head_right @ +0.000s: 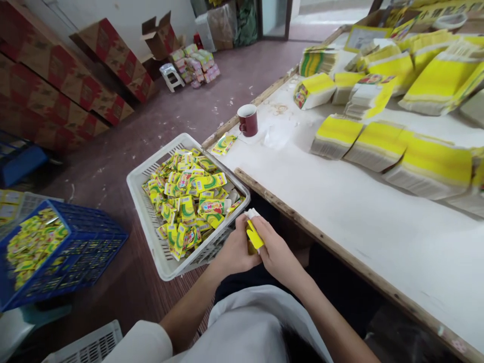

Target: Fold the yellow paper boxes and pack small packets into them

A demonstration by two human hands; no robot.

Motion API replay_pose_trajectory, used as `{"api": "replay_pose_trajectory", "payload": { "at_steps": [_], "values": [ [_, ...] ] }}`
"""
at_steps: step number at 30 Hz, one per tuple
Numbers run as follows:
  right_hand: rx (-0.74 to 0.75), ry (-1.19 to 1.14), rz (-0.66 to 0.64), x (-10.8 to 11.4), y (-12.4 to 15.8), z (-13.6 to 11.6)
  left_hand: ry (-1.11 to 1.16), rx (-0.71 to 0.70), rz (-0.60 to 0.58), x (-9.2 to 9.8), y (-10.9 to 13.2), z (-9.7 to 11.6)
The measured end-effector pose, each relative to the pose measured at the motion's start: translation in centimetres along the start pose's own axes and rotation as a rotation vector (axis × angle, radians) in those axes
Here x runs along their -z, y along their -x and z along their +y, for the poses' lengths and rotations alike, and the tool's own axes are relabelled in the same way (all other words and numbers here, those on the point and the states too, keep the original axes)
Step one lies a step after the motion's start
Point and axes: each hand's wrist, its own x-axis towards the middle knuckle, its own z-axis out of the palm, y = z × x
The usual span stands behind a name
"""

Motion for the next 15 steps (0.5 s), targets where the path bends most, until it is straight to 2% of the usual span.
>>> {"api": "replay_pose_trajectory", "payload": {
  "at_steps": [4,6,11,15],
  "values": [
    [0.079,0.201,0.182,0.2,-0.3,0.8,-0.132,-0.051,0.192,-0.8,0.0,-0.8],
    [0.093,0.269,0.199,0.4,-0.3,1.1,-0.16,-0.054,0.215,-0.6,0.1,-1.1],
    [0.112,0.401,-0.135,1.6,-0.1,0.9,-0.074,-0.027,0.155,1.7,0.5,-1.6],
    [0.109,0.391,-0.289,3.4,-0.4,-0.3,-0.062,0.001,0.092,2.9,0.6,-1.6]
  ]
}}
